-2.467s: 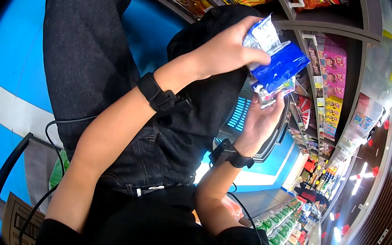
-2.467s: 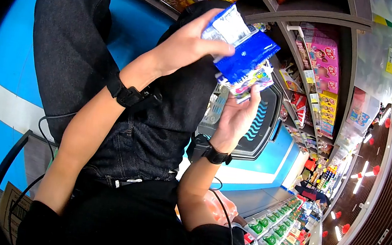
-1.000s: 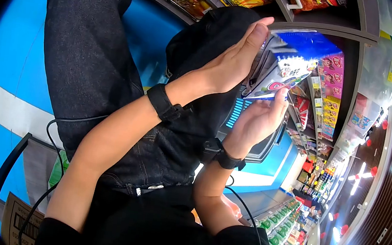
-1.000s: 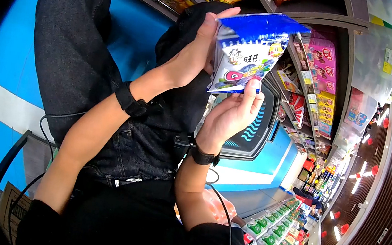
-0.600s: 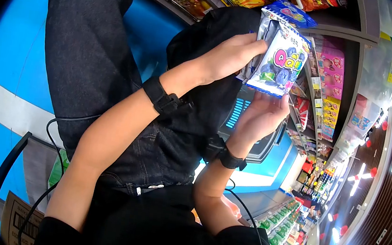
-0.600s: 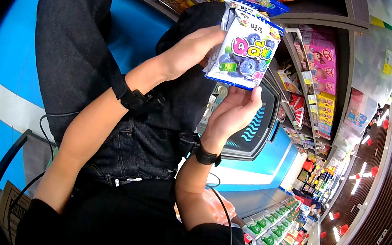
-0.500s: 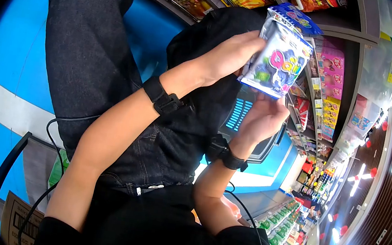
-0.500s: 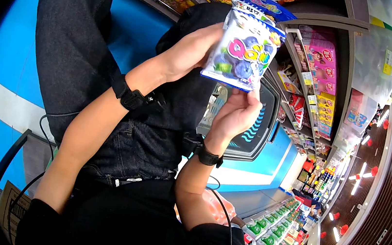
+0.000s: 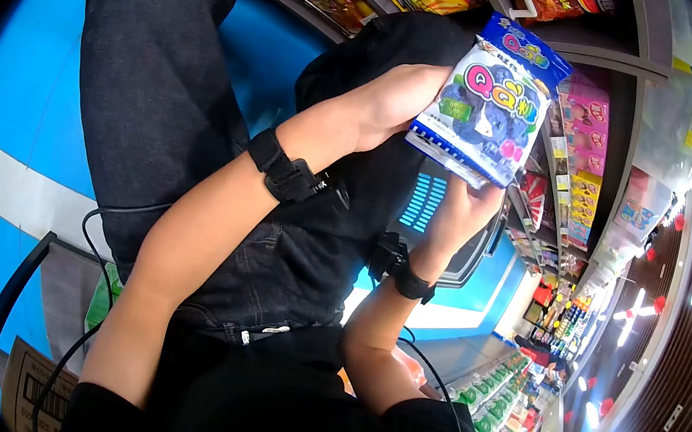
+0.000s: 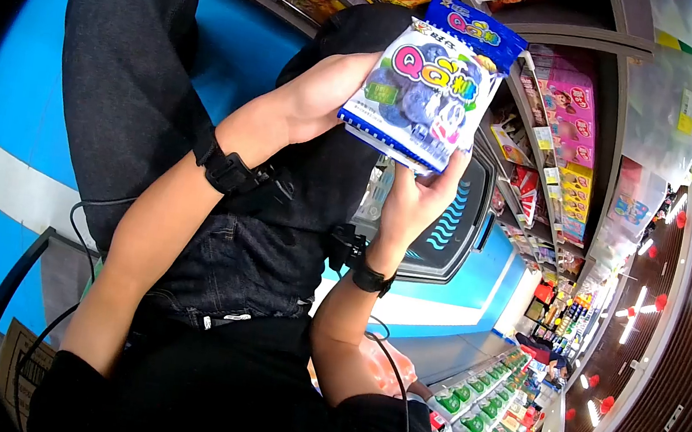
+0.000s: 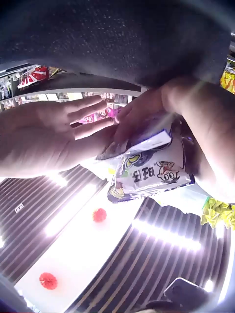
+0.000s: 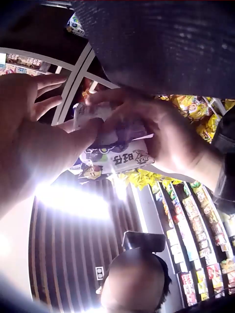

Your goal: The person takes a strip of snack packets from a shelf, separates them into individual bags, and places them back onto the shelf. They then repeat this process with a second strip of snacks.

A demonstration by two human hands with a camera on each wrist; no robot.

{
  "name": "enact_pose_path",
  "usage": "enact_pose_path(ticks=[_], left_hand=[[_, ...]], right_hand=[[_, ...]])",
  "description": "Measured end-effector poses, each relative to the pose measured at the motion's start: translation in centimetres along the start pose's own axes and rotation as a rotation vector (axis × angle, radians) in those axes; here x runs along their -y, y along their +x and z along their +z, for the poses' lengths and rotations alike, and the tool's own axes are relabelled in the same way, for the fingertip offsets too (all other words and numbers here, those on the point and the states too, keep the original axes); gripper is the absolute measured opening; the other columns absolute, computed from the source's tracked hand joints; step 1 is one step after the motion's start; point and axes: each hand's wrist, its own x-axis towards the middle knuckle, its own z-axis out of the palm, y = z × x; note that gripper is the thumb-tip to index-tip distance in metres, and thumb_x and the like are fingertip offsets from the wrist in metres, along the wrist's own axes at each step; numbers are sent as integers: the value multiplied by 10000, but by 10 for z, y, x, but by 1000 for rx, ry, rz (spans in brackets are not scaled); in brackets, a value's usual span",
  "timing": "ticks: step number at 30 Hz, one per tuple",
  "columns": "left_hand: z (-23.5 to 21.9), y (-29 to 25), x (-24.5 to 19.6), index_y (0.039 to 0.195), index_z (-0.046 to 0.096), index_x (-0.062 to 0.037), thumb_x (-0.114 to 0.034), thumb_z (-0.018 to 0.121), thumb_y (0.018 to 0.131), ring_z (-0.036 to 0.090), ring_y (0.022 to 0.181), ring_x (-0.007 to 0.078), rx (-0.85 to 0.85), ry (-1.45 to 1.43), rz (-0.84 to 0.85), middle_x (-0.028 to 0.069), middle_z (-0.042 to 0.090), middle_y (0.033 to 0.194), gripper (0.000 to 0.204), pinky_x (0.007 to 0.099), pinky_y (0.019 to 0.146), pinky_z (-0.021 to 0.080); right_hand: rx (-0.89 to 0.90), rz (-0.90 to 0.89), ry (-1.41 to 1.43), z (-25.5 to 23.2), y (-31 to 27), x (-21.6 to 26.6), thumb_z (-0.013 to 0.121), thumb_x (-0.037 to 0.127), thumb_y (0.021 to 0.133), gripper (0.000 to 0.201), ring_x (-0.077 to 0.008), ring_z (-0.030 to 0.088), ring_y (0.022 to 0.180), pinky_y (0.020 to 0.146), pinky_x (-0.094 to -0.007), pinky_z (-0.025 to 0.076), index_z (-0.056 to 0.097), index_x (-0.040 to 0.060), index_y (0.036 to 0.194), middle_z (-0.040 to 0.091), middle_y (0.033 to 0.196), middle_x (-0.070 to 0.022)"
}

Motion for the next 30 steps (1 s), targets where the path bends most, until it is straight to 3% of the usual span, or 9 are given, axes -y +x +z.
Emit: enact_pose_path(ticks=[6,10,11,14,15,19,26,28,30], left_hand=[[-1,1,0,1248,600,3,-246,357,1071,663,1044,111,44,-82,154,67,680,1186,390,283,916,525],[-1,3,-1,1220,613,-7,-200,405,1049,643,1005,95,3,-223,354,61,677,1144,332,258,894,495],[-3,7,-2,1224,604,-18,-210,401,1055,633,1036,99,-32,-208,399,56,673,1149,327,261,919,486],[-9,13,-6,1244,586,-58,-236,368,1072,621,1082,107,-34,-286,491,47,662,1184,330,266,935,480],[-8,13,-6,1266,575,-83,-317,375,1074,626,1083,115,-73,-275,514,42,660,1195,363,267,951,477],[-7,9,-3,1402,468,-107,-470,302,1073,579,1221,144,10,-112,451,46,597,1336,518,315,1051,441],[-4,11,3,1334,463,-52,-530,492,1003,575,1163,124,126,-39,462,70,594,1261,582,270,1006,444],[-3,7,2,1339,455,-51,-543,518,987,568,1168,130,149,70,477,79,587,1268,608,271,1009,438],[-4,12,9,1362,469,-57,-370,569,993,622,1142,143,114,154,537,78,626,1248,494,286,991,479]], right_hand=[[24,-167,-68,-1,-2,-3,702,-74,799,422,-210,506,1244,1033,-295,387,577,-45,1200,458,1365,-112],[34,-314,51,2,-2,8,706,-31,832,235,-326,458,1327,1092,-409,370,616,-25,1049,412,1464,-186],[-11,-231,153,4,-3,11,678,-16,865,139,-338,479,1298,1076,-435,386,608,-14,986,416,1456,-198],[-78,-238,277,4,-2,20,624,8,917,45,-239,578,1113,986,-344,435,600,-30,916,585,1255,-212],[-109,-182,307,2,-4,23,616,37,943,94,-158,607,928,865,-269,468,598,-12,866,659,1061,-152],[-219,9,301,3,-7,34,617,84,972,122,-77,586,720,707,-208,481,607,20,868,646,817,-32],[-293,78,400,-1,-5,49,569,155,995,114,-163,671,739,691,-320,576,596,63,933,676,880,-60],[-365,63,459,2,-4,58,563,167,1007,124,-148,662,750,676,-283,552,568,64,939,665,882,-62],[-398,61,499,-3,0,61,535,191,1020,133,-157,660,796,694,-297,550,563,66,980,656,922,-64]])
